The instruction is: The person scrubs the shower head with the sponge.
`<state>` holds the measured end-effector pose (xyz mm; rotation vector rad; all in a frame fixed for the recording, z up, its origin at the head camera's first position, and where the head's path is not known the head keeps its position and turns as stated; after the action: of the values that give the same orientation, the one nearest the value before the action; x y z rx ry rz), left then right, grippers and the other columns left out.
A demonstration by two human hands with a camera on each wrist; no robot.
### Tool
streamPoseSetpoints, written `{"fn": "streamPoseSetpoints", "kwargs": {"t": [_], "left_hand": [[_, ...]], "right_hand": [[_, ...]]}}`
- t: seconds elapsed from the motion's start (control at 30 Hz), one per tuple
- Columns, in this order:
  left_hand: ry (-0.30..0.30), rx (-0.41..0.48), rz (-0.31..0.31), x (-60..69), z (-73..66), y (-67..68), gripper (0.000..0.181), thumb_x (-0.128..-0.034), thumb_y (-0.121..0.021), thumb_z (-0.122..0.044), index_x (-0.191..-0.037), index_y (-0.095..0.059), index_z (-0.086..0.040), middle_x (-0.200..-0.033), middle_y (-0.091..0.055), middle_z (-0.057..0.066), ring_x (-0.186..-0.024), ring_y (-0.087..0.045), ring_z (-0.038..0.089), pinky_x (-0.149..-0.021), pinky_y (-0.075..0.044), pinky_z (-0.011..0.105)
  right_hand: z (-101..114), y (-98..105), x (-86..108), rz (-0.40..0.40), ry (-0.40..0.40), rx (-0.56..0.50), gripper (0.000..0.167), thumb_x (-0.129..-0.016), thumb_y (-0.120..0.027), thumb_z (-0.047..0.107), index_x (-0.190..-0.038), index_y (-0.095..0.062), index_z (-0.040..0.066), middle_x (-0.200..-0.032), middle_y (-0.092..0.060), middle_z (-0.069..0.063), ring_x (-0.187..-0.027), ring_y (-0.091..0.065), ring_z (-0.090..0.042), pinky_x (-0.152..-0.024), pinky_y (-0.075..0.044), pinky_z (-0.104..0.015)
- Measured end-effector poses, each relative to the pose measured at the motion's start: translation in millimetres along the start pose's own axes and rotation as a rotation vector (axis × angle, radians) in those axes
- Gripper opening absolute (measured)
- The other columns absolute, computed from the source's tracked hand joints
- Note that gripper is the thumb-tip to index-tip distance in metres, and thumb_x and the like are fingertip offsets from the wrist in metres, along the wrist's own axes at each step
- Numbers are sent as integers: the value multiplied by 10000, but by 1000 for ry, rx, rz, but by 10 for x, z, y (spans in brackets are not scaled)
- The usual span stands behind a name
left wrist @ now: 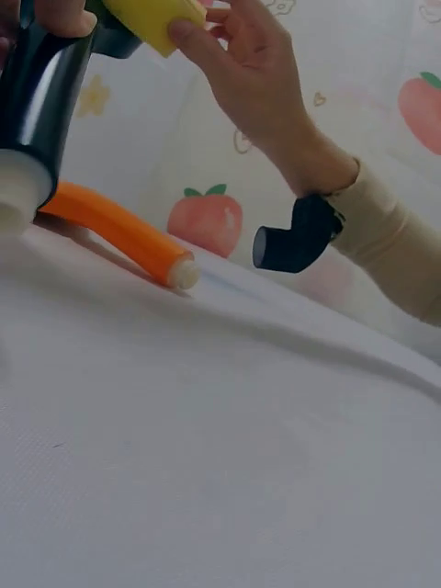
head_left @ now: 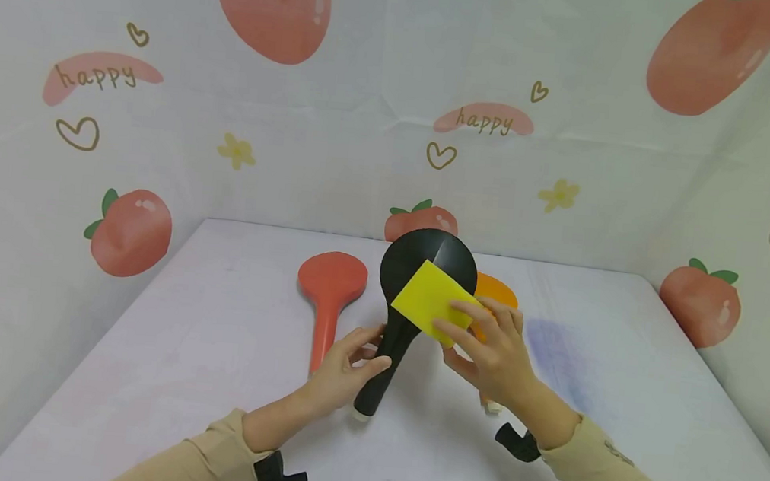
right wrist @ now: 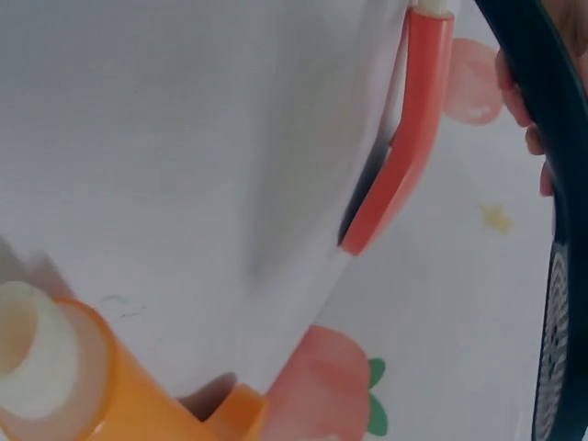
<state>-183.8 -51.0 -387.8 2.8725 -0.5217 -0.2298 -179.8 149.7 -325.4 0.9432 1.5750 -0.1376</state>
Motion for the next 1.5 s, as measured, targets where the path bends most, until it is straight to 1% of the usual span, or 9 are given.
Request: {"fn": "streamPoseSetpoints", "kwargs": {"t": [0.27, 0.47, 0.67, 0.77, 0.93, 1.1, 1.27, 1.4, 1.5], "left_hand": [[99, 231, 75, -13, 49, 1, 588, -933, -565, -193, -1445, -315, -48, -1233, -446, 175, -1111, -587, 196, -996, -473, 386], [148, 358, 105, -18, 48, -17, 585, -940, -550, -180, -1457, -296, -78, -1225, -433, 93, -1058, -586, 111, -985, -484, 344], [155, 441, 209, -10, 14, -59, 613, -948, -537, -200, -1474, -243, -83, -1408, -357, 108, -1120, -522, 120, -1001, -467, 307], [149, 463, 275, -3, -8, -85, 639, -950, -535, -227, -1480, -214, -71, -1483, -292, 132, -1133, -509, 109, -992, -468, 296], [125, 498, 338, -3, -33, -128, 605, -964, -503, -222, -1470, -225, -40, -1371, -411, 95, -1099, -498, 118, -941, -479, 261], [176, 463, 305, 1, -27, -149, 565, -953, -512, -201, -1437, -285, -16, -1181, -503, 47, -1038, -571, 151, -949, -494, 287], [243, 421, 280, -2, -1, -190, 601, -905, -607, -233, -1393, -337, -7, -1034, -532, 32, -922, -622, 126, -950, -493, 284], [264, 438, 299, 3, 0, -221, 660, -875, -650, -264, -1392, -339, 3, -1025, -520, 38, -876, -618, 100, -938, -494, 279], [293, 425, 326, 19, -1, -234, 674, -877, -646, -283, -1396, -336, 15, -1030, -566, 61, -906, -641, 117, -954, -499, 314]], "right_hand": [[-112, 64, 114, -79, -111, -16, 208, -889, -533, 232, -902, -678, 83, -1003, -578, -204, -930, -464, -396, -691, -259, -440], [-182, 97, 192, -110, -223, -47, 276, -913, -515, 288, -914, -626, 35, -1039, -511, -243, -982, -443, -363, -775, -263, -396], [-211, 57, 253, -163, -349, -154, 344, -916, -530, 328, -931, -570, -14, -1073, -468, -291, -1030, -440, -307, -847, -308, -301], [-195, 18, 257, -189, -383, -226, 356, -912, -549, 320, -935, -548, -35, -1074, -447, -309, -1095, -439, -246, -877, -333, -242], [-166, -46, 233, -236, -392, -303, 350, -907, -565, 293, -939, -528, -53, -1069, -429, -320, -1139, -431, -205, -918, -341, -195], [-124, -111, 191, -215, -379, -350, 339, -912, -572, 275, -959, -533, -58, -1082, -410, -333, -1107, -423, -224, -900, -379, -148], [-76, -154, 139, -175, -365, -405, 314, -907, -584, 237, -983, -557, -66, -1101, -403, -342, -1071, -421, -256, -807, -434, -96], [-57, -177, 109, -131, -370, -394, 297, -910, -573, 234, -997, -573, -50, -1113, -417, -319, -1058, -441, -291, -875, -442, -69], [-48, -181, 91, -110, -350, -318, 288, -913, -556, 246, -991, -591, -28, -1102, -453, -301, -1012, -477, -353, -949, -422, -97]]}}
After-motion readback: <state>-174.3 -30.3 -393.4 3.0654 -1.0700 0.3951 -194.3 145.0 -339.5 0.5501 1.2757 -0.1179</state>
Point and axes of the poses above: each hand's wrist, its own x-axis away from the middle knuckle, its own y-axis out of the back of the hand, z = x × y, the point moved 4 cm from there along -x, towards the middle knuckle
